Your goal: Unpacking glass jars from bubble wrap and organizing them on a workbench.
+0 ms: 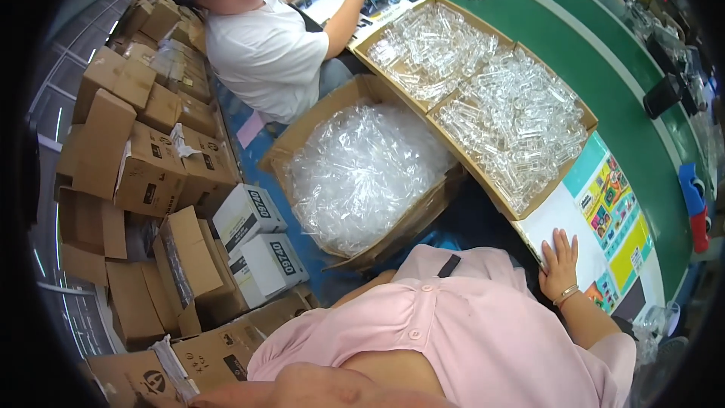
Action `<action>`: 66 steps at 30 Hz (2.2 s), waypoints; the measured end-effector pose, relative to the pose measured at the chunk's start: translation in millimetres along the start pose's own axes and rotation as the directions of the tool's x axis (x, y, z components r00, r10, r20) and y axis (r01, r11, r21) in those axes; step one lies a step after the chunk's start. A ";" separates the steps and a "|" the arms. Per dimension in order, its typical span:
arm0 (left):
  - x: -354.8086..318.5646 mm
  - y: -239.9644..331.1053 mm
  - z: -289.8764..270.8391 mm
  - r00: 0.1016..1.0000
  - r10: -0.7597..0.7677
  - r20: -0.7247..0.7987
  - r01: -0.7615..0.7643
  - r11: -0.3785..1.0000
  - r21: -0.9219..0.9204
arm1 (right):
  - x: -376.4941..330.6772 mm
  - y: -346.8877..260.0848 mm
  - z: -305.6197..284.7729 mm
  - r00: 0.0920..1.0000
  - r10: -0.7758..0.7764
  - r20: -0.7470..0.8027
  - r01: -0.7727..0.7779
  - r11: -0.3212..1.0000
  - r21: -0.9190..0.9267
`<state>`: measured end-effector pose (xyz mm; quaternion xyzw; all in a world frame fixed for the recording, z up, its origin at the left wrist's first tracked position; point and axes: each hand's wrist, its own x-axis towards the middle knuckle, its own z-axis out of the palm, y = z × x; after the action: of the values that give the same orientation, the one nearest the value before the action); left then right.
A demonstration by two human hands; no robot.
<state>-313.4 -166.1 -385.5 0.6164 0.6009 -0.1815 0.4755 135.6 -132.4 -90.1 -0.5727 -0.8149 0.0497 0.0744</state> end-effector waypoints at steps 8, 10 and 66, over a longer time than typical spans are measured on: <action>39.8 -17.3 38.3 0.999 -0.037 -0.026 0.038 0.999 0.011 | -4.3 -3.8 0.0 0.998 0.023 -0.053 -0.023 1.000 0.001; 39.1 -19.6 48.5 0.999 -0.046 0.005 0.046 0.999 0.021 | -3.2 -7.1 -6.4 0.998 0.045 -0.040 -0.044 0.999 0.015; -185.8 -118.0 12.7 0.482 -0.539 -0.691 0.264 0.841 -0.472 | -10.0 -13.2 4.6 0.975 0.206 -0.078 -0.210 0.976 -0.051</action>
<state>-456.2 -302.4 -287.3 0.3888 0.8970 0.1032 0.1832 125.9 -146.3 -93.1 -0.6582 -0.7483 0.0124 0.0815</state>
